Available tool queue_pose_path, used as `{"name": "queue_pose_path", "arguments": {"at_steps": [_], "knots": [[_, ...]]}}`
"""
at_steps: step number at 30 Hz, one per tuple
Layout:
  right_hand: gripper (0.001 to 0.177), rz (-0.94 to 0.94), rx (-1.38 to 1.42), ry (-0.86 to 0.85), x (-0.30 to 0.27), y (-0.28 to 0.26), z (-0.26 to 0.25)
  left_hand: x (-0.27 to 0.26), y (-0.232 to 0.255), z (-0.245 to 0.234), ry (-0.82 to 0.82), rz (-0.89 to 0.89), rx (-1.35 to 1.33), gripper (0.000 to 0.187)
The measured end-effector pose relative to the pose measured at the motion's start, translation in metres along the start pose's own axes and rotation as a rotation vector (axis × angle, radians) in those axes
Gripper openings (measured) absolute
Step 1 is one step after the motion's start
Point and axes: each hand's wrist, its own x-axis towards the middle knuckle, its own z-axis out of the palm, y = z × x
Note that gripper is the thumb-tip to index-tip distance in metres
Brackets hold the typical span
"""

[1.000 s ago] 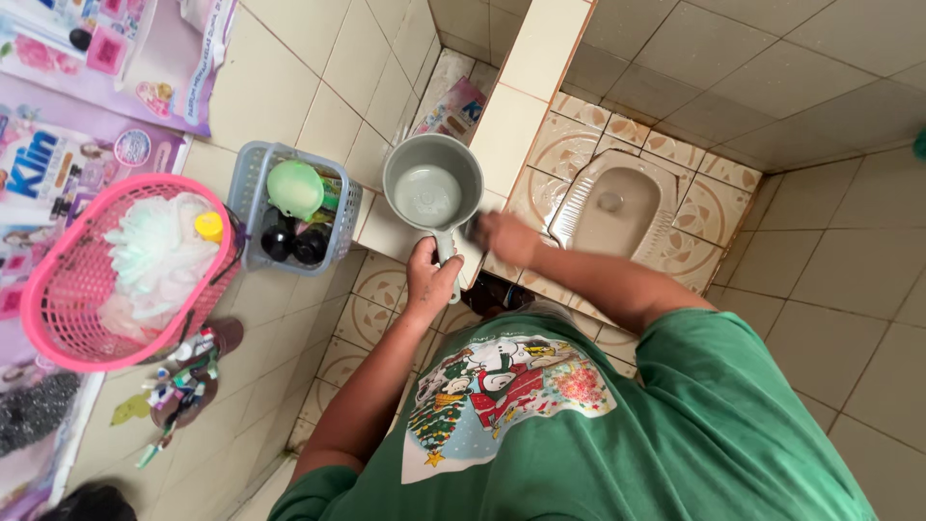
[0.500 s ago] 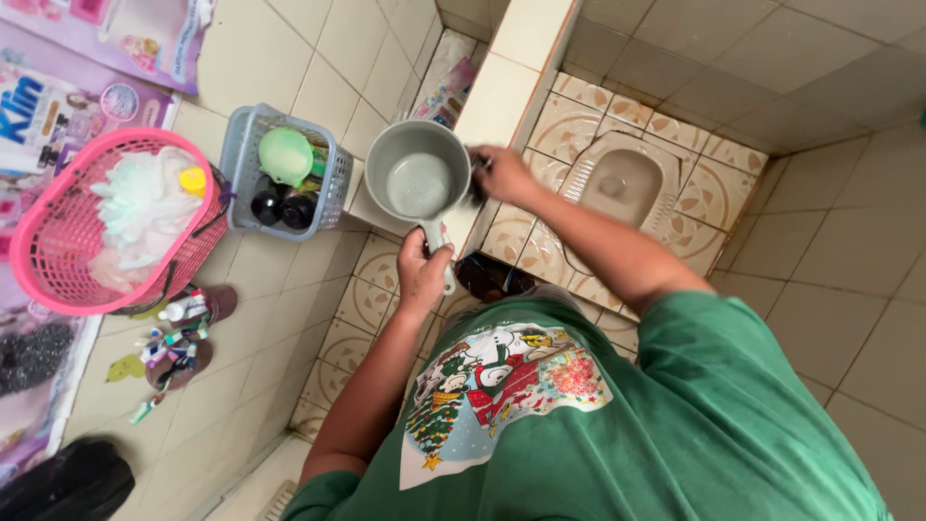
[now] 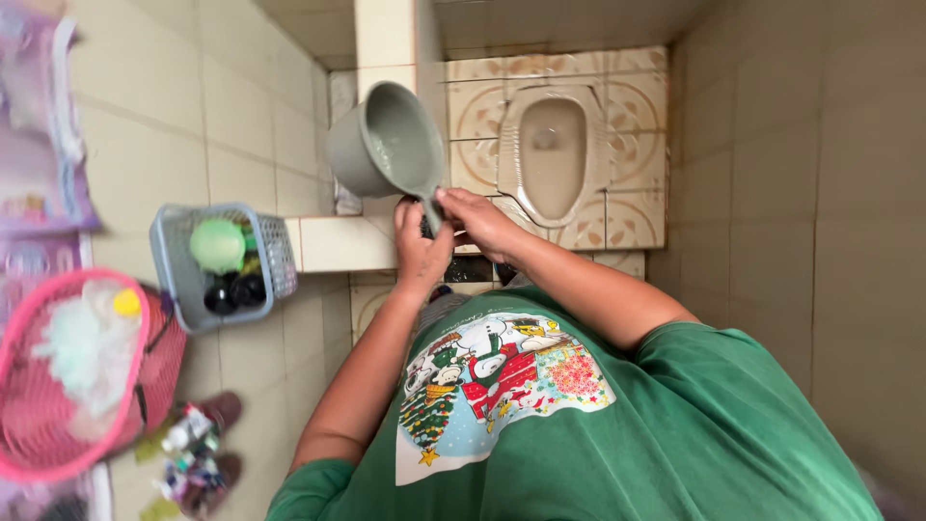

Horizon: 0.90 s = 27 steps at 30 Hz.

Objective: The person repeatedly scoops water from a bucket with a small pot and pours it onto a tiled ledge and floor while scrubbing with a steel wool pad. The person refills the pot from the bucket and continues scrubbing the same areas throughout the clip.

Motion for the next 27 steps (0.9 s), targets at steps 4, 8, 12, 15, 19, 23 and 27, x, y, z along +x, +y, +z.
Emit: {"name": "queue_pose_path", "arguments": {"at_steps": [4,8,12,15,19,23,27], "knots": [[0.040,-0.190,-0.124,0.302,-0.023,0.032,0.006,-0.005,-0.006,0.011,-0.222,0.238,0.109,0.036],[0.035,-0.284,0.150,0.531,-0.048,0.081,-0.003,-0.019,-0.014,0.018,-0.435,0.396,0.090,0.041],[0.025,-0.298,0.284,0.700,-0.076,0.158,-0.008,-0.049,-0.035,0.036,-0.674,0.468,0.036,0.033],[0.017,-0.309,0.369,0.832,-0.107,0.213,-0.012,-0.089,-0.046,0.053,-0.878,0.457,0.035,0.032],[0.016,-0.318,0.381,0.993,-0.150,0.281,-0.019,-0.142,-0.057,0.078,-1.098,0.467,0.026,0.032],[0.018,-0.225,0.277,1.163,-0.181,0.337,-0.033,-0.185,-0.068,0.100,-1.208,0.542,-0.047,0.038],[0.018,-0.118,0.228,1.267,-0.198,0.374,-0.047,-0.216,-0.070,0.120,-1.397,0.385,0.074,0.037]]}}
